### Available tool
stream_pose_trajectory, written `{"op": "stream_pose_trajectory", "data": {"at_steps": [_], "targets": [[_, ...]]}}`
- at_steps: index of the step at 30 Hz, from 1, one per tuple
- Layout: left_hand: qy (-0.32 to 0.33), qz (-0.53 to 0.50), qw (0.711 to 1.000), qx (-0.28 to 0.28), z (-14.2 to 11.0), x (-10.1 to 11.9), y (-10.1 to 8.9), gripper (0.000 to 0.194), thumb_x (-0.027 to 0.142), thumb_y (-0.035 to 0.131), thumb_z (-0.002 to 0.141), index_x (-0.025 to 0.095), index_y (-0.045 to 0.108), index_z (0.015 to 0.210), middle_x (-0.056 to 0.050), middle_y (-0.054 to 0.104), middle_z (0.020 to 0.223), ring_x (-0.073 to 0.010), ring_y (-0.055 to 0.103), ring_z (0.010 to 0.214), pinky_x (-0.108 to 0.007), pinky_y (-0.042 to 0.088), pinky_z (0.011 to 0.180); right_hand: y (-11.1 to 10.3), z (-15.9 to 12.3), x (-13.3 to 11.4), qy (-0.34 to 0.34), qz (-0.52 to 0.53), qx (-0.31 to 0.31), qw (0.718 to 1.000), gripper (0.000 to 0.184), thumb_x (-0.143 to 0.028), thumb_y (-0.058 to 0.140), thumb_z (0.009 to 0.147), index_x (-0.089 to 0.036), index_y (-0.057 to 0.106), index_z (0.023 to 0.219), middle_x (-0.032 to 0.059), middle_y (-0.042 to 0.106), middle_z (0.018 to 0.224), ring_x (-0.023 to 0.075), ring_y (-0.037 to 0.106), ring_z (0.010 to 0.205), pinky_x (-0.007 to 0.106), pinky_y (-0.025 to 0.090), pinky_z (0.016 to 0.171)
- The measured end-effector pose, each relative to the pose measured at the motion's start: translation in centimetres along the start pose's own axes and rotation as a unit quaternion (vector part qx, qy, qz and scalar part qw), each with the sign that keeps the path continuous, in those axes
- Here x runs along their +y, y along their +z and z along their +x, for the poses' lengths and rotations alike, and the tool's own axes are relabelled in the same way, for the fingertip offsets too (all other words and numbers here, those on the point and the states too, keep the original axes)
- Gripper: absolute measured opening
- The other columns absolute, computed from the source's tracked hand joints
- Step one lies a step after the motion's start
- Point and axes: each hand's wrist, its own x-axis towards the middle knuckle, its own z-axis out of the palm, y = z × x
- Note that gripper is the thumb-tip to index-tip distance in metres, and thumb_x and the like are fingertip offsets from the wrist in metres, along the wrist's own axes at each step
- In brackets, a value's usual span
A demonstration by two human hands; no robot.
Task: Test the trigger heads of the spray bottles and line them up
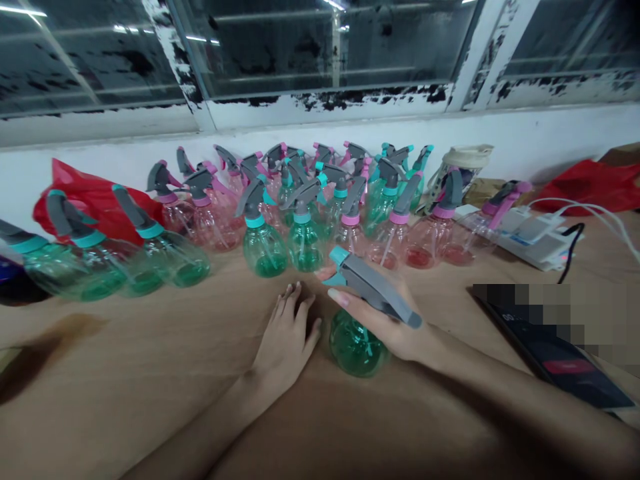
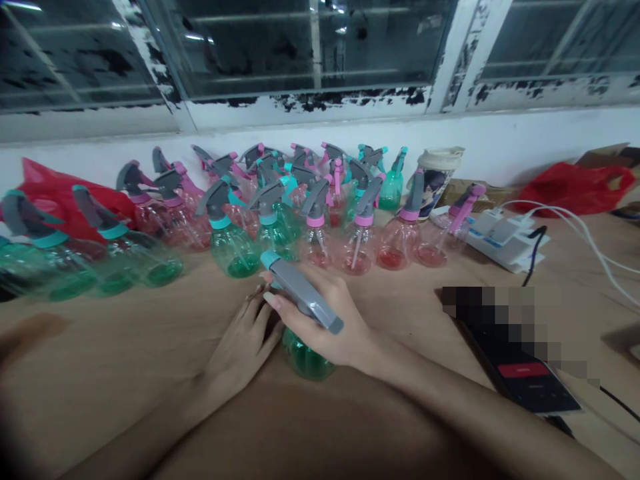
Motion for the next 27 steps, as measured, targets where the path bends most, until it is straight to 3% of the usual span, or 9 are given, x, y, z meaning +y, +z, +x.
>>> {"op": "stream_pose_trajectory", "data": {"at_steps": [7, 13, 16, 19, 22, 27], "targets": [[-0.004, -0.011, 1.000, -0.006, 0.0, 0.1, -0.2, 0.037, 0.023, 0.041, 0.094, 0.014, 0.038, 0.130, -0.017, 0.046, 0.133, -0.0323, 0.036, 0.131, -0.054, 0.034, 0.104, -0.1, -0.3, -0.3, 0.003, -0.025, 0.020, 0.999, 0.007, -0.028, 0.058, 0.086, -0.021, 0.061, 0.086, -0.0017, 0.063, 0.080, 0.0122, 0.062, 0.074, 0.027, 0.049, 0.068], [0.007, -0.015, 1.000, -0.006, 0.1, 0.1, -0.2, 0.036, 0.022, 0.041, 0.094, 0.013, 0.040, 0.128, -0.017, 0.046, 0.133, -0.0315, 0.035, 0.132, -0.054, 0.031, 0.106, -0.1, -0.2, -0.7, -0.004, -0.053, 0.028, 0.998, 0.015, -0.025, 0.058, 0.085, -0.021, 0.052, 0.072, -0.0046, 0.052, 0.067, 0.0100, 0.055, 0.062, 0.026, 0.044, 0.060], [0.002, -0.013, 1.000, -0.006, 0.2, 0.1, -0.3, 0.035, 0.022, 0.041, 0.094, 0.014, 0.040, 0.128, -0.017, 0.046, 0.132, -0.0323, 0.037, 0.130, -0.055, 0.034, 0.103, 0.0, -0.1, -0.7, 0.000, -0.033, 0.024, 0.999, 0.007, -0.027, 0.058, 0.085, -0.020, 0.059, 0.084, -0.0012, 0.061, 0.077, 0.0132, 0.062, 0.073, 0.028, 0.048, 0.067], [-0.009, -0.014, 1.000, -0.004, 0.1, 0.1, -0.3, 0.032, 0.023, 0.042, 0.093, 0.013, 0.043, 0.124, -0.018, 0.048, 0.129, -0.0339, 0.039, 0.128, -0.054, 0.038, 0.100, 0.3, -0.1, -0.6, 0.013, -0.002, 0.027, 1.000, 0.019, -0.031, 0.061, 0.083, -0.020, 0.061, 0.098, 0.0013, 0.068, 0.086, 0.0161, 0.066, 0.080, 0.030, 0.050, 0.073], [-0.021, -0.031, 0.999, 0.002, 0.0, 0.4, -0.2, 0.033, 0.022, 0.043, 0.092, 0.012, 0.044, 0.123, -0.019, 0.048, 0.129, -0.0341, 0.040, 0.127, -0.054, 0.038, 0.100, 0.5, -0.2, -0.4, 0.005, -0.015, 0.049, 0.999, 0.024, -0.036, 0.064, 0.080, -0.019, 0.063, 0.097, 0.0022, 0.069, 0.086, 0.0167, 0.065, 0.079, 0.031, 0.050, 0.075], [-0.042, -0.134, 0.990, 0.018, 0.0, 1.4, -0.9, 0.028, 0.020, 0.041, 0.092, 0.018, 0.047, 0.120, -0.012, 0.051, 0.125, -0.0264, 0.049, 0.118, -0.045, 0.040, 0.099, 0.4, -0.3, -0.1, 0.015, -0.049, 0.065, 0.997, 0.033, -0.041, 0.070, 0.073, -0.021, 0.063, 0.100, -0.0049, 0.058, 0.063, 0.0126, 0.054, 0.057, 0.028, 0.046, 0.056]]}}
